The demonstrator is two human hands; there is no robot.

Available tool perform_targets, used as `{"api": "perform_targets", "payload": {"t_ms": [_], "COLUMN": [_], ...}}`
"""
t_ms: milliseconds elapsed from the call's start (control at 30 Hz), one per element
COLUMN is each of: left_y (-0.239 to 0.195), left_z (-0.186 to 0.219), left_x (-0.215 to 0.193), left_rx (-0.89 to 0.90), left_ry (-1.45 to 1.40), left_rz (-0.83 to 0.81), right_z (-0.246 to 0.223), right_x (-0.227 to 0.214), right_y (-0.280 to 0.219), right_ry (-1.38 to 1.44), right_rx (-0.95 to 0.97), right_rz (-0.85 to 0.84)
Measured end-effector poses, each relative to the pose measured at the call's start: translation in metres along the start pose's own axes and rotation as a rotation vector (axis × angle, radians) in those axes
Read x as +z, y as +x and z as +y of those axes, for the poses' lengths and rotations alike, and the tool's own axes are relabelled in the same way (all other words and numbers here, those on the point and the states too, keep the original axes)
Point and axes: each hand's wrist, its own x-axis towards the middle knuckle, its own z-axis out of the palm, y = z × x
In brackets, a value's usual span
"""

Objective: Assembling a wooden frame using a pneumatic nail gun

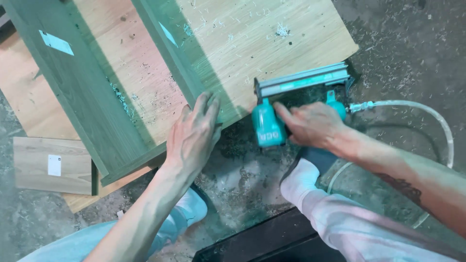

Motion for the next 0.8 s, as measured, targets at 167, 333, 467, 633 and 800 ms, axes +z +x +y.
{"api": "perform_targets", "payload": {"t_ms": [167,333,467,633,800], "left_y": [-0.042,-0.111,-0.156,-0.179,-0.154], "left_z": [-0.005,-0.033,-0.092,-0.172,-0.201], "left_x": [-0.038,-0.085,-0.109,-0.103,-0.074], "left_rx": [-0.025,-0.111,-0.256,-0.459,-0.721], "left_ry": [-0.185,-0.251,-0.245,-0.531,-0.961], "left_rz": [0.132,0.285,0.251,0.235,0.113], "right_z": [0.041,0.056,0.066,0.009,-0.054], "right_x": [-0.026,-0.034,-0.028,-0.093,-0.115], "right_y": [0.052,0.072,0.066,0.066,0.107], "right_ry": [-0.146,-0.258,-0.170,-0.602,0.593], "right_rx": [0.143,0.056,0.029,0.078,0.309], "right_rz": [0.010,0.160,0.091,0.105,0.067]}}
